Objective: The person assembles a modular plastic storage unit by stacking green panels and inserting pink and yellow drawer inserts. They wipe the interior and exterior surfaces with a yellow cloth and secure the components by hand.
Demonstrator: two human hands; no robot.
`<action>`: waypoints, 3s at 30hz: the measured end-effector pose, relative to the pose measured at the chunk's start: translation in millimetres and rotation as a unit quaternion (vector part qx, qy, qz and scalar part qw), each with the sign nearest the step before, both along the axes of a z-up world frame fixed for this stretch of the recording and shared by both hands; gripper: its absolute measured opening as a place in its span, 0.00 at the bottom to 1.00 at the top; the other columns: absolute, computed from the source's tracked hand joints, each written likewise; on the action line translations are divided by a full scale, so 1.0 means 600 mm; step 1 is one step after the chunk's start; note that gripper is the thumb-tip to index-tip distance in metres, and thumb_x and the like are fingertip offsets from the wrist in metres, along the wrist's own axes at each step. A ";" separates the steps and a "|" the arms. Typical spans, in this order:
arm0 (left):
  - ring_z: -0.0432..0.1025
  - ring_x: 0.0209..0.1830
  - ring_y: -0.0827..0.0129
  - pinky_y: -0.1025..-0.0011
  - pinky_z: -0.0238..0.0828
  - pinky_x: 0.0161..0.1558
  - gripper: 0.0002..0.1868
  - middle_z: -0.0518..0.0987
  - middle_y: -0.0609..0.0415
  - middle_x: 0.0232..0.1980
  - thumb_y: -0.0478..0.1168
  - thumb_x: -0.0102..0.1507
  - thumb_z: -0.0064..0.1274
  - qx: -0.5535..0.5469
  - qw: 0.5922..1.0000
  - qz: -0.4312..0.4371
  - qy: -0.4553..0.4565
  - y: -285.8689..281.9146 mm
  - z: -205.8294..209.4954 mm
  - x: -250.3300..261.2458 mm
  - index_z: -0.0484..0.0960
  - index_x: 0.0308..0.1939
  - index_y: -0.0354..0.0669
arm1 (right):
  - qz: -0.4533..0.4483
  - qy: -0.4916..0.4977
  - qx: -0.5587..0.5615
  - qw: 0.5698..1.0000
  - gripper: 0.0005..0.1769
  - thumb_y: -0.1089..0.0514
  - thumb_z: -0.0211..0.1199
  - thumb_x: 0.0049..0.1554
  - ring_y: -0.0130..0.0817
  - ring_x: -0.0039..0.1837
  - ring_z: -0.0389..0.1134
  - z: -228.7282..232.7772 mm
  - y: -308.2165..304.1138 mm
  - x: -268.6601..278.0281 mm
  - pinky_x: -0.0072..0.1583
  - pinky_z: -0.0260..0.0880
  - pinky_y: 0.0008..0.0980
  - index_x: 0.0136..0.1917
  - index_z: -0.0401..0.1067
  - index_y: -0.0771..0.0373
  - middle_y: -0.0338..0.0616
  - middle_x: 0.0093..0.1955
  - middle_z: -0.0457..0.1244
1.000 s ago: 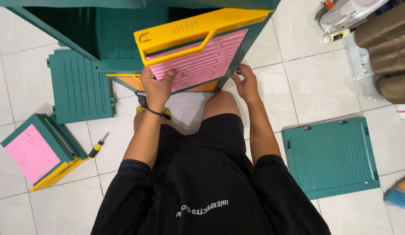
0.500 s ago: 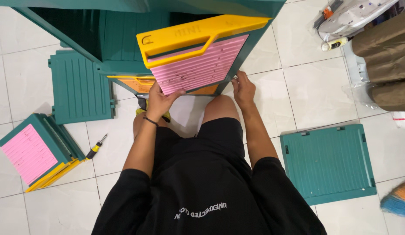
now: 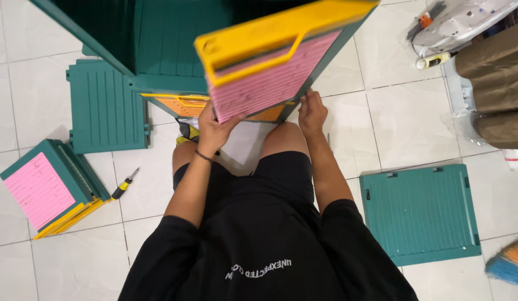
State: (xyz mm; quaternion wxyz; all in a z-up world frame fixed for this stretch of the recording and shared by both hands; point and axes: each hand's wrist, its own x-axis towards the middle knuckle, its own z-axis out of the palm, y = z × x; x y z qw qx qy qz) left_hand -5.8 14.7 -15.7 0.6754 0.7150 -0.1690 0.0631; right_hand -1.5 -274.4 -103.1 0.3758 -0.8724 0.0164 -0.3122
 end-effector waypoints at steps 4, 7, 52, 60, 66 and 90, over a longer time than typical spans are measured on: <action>0.78 0.54 0.71 0.70 0.76 0.58 0.25 0.84 0.52 0.55 0.30 0.62 0.68 -0.025 0.999 -0.016 0.023 -0.001 0.008 0.008 0.76 0.61 0.35 | 0.032 -0.044 0.061 0.997 0.09 0.72 0.62 0.62 0.30 0.42 0.71 -0.027 -0.009 0.005 0.42 0.72 0.29 0.57 0.73 0.70 0.48 0.48 0.67; 0.77 0.56 0.71 0.70 0.75 0.59 0.26 0.83 0.51 0.56 0.30 0.62 0.67 -0.043 0.998 -0.030 0.024 0.007 0.007 0.019 0.75 0.62 0.35 | 0.106 -0.068 0.175 0.976 0.11 0.74 0.60 0.62 0.32 0.48 0.71 -0.041 -0.011 0.015 0.48 0.75 0.30 0.59 0.71 0.74 0.54 0.56 0.66; 0.77 0.56 0.72 0.71 0.77 0.58 0.20 0.82 0.51 0.57 0.30 0.65 0.62 -0.087 0.987 -0.100 0.088 -0.002 -0.087 0.056 0.75 0.60 0.35 | 0.139 -0.233 0.233 0.934 0.19 0.55 0.56 0.70 0.40 0.66 0.69 0.335 -0.082 0.038 0.67 0.71 0.36 0.69 0.68 0.67 0.49 0.70 0.63; 0.78 0.56 0.71 0.71 0.78 0.59 0.20 0.83 0.51 0.57 0.30 0.64 0.63 -0.056 0.990 -0.101 0.080 0.004 -0.085 0.063 0.75 0.59 0.36 | 0.175 -0.160 -0.042 0.971 0.16 0.67 0.59 0.70 0.44 0.67 0.69 0.486 -0.072 0.049 0.68 0.67 0.34 0.70 0.68 0.72 0.57 0.67 0.67; 0.77 0.56 0.73 0.71 0.77 0.58 0.21 0.82 0.53 0.57 0.31 0.64 0.63 -0.086 0.985 -0.113 0.095 0.000 -0.090 0.071 0.75 0.59 0.36 | 0.233 -0.162 0.026 0.959 0.19 0.71 0.50 0.61 0.48 0.62 0.71 0.468 -0.093 0.075 0.64 0.67 0.36 0.65 0.66 0.75 0.61 0.59 0.67; 0.80 0.49 0.71 0.72 0.80 0.52 0.16 0.85 0.52 0.49 0.32 0.62 0.66 0.015 0.991 -0.077 0.109 0.009 -0.078 0.081 0.81 0.53 0.36 | 0.293 -0.109 0.130 0.941 0.19 0.59 0.56 0.74 0.32 0.60 0.66 0.379 -0.145 0.113 0.64 0.67 0.31 0.76 0.66 0.60 0.41 0.65 0.64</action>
